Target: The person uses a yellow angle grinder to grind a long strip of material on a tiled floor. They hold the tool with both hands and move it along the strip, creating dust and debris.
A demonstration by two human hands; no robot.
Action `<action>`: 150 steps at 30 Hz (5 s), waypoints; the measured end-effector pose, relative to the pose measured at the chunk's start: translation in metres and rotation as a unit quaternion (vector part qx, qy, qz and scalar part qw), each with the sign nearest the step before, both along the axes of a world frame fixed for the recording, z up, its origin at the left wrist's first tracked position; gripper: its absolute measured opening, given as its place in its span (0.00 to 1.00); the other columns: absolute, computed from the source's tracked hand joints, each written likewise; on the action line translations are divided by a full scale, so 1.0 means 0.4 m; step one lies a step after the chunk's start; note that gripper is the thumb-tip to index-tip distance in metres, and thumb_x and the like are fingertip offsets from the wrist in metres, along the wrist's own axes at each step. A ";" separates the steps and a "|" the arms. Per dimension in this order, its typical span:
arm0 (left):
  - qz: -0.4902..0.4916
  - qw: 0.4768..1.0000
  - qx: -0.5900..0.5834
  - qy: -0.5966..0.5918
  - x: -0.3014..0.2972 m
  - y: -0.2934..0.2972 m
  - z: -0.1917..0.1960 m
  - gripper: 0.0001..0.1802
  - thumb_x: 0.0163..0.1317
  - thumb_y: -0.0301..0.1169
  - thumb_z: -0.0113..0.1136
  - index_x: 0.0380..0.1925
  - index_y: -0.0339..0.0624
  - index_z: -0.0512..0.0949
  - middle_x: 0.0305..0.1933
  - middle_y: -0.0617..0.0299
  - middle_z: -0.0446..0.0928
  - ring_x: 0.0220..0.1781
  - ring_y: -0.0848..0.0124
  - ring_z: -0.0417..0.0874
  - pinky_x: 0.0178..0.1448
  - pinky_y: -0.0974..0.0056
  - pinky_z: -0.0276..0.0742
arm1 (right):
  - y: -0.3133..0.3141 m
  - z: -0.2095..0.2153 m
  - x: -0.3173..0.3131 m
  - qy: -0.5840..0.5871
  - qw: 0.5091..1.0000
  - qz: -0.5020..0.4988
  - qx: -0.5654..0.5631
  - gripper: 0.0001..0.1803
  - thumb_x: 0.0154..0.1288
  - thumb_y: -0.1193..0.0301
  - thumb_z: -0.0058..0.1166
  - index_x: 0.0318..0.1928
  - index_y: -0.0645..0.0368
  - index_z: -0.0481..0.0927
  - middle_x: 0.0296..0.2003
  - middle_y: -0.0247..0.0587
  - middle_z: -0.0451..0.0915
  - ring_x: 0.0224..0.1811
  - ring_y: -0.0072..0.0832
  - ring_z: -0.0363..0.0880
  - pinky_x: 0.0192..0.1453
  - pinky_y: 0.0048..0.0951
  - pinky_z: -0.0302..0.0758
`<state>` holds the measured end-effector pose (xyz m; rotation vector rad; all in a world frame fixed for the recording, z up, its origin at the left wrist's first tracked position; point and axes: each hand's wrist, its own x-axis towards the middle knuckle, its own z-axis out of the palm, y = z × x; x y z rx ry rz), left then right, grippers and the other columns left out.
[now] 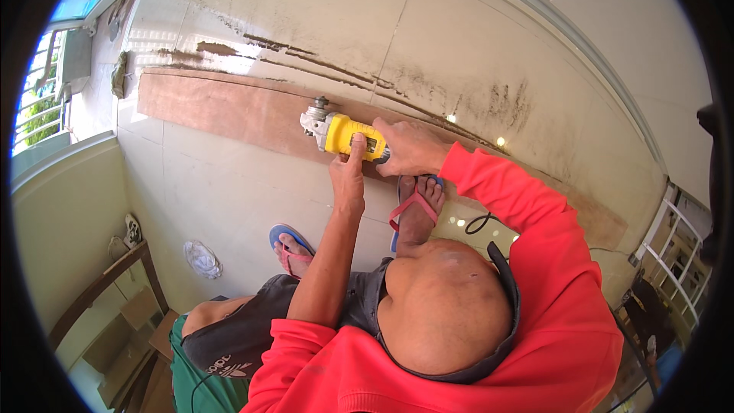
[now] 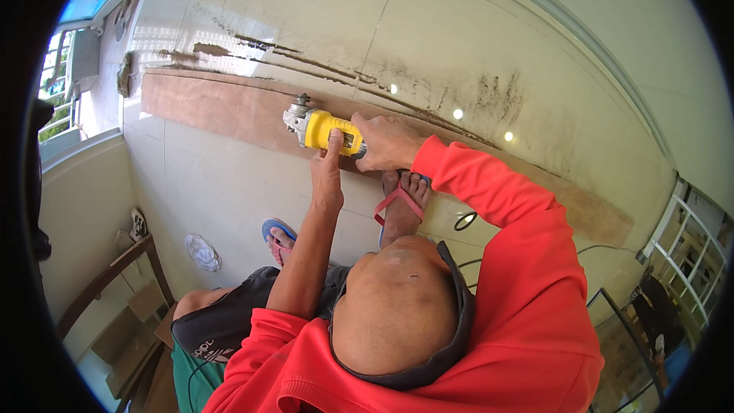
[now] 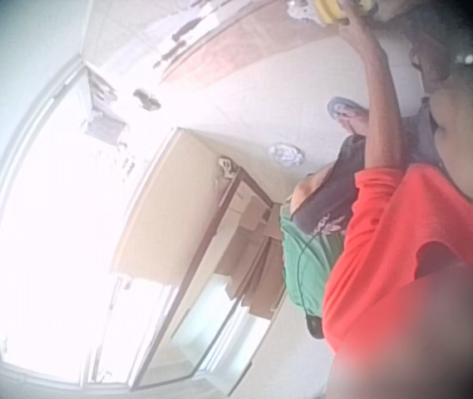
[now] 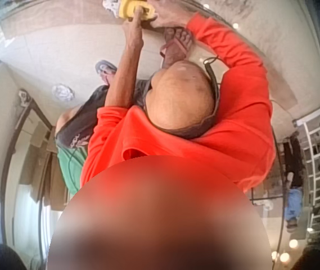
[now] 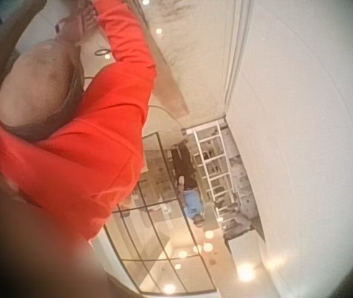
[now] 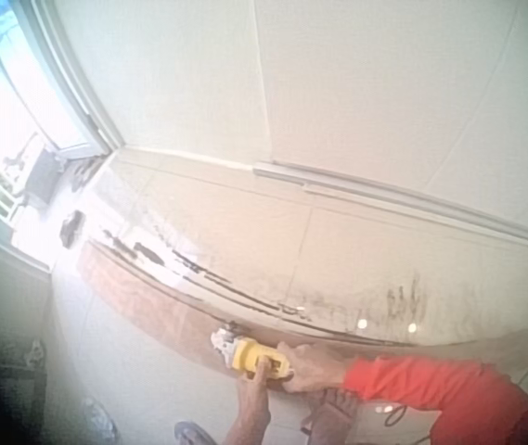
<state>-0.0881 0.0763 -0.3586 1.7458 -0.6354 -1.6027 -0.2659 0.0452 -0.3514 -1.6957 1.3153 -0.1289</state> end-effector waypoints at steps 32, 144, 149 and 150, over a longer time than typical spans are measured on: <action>-0.002 1.000 0.001 -0.011 -0.011 0.010 -0.004 0.35 0.71 0.54 0.71 0.57 0.30 0.81 0.51 0.64 0.81 0.51 0.76 0.75 0.55 0.68 0.70 | 0.008 0.007 -0.008 0.011 1.000 0.002 0.015 0.39 0.48 0.57 0.72 0.56 0.66 0.73 0.38 0.61 0.88 0.44 0.58 0.89 0.50 0.53 0.84; -0.022 1.000 0.010 0.017 -0.044 0.041 -0.001 0.35 0.72 0.53 0.71 0.59 0.29 0.80 0.54 0.62 0.81 0.54 0.75 0.76 0.60 0.66 0.71 | 0.048 0.005 -0.050 0.012 1.000 -0.008 0.004 0.36 0.48 0.58 0.72 0.53 0.64 0.72 0.36 0.60 0.88 0.42 0.58 0.89 0.47 0.54 0.83; -0.019 1.000 0.008 0.015 -0.047 0.042 0.005 0.35 0.71 0.54 0.71 0.59 0.29 0.80 0.54 0.62 0.81 0.54 0.75 0.76 0.60 0.66 0.71 | 0.047 0.007 -0.050 0.021 1.000 -0.002 0.010 0.36 0.48 0.57 0.72 0.54 0.64 0.72 0.37 0.61 0.88 0.43 0.59 0.89 0.48 0.55 0.83; -0.018 1.000 0.008 0.015 -0.048 0.042 0.005 0.35 0.71 0.54 0.71 0.59 0.29 0.80 0.54 0.62 0.82 0.54 0.75 0.76 0.60 0.66 0.71 | 0.047 0.006 -0.050 0.022 1.000 -0.001 0.011 0.37 0.48 0.57 0.72 0.54 0.64 0.72 0.37 0.61 0.88 0.43 0.59 0.89 0.48 0.55 0.83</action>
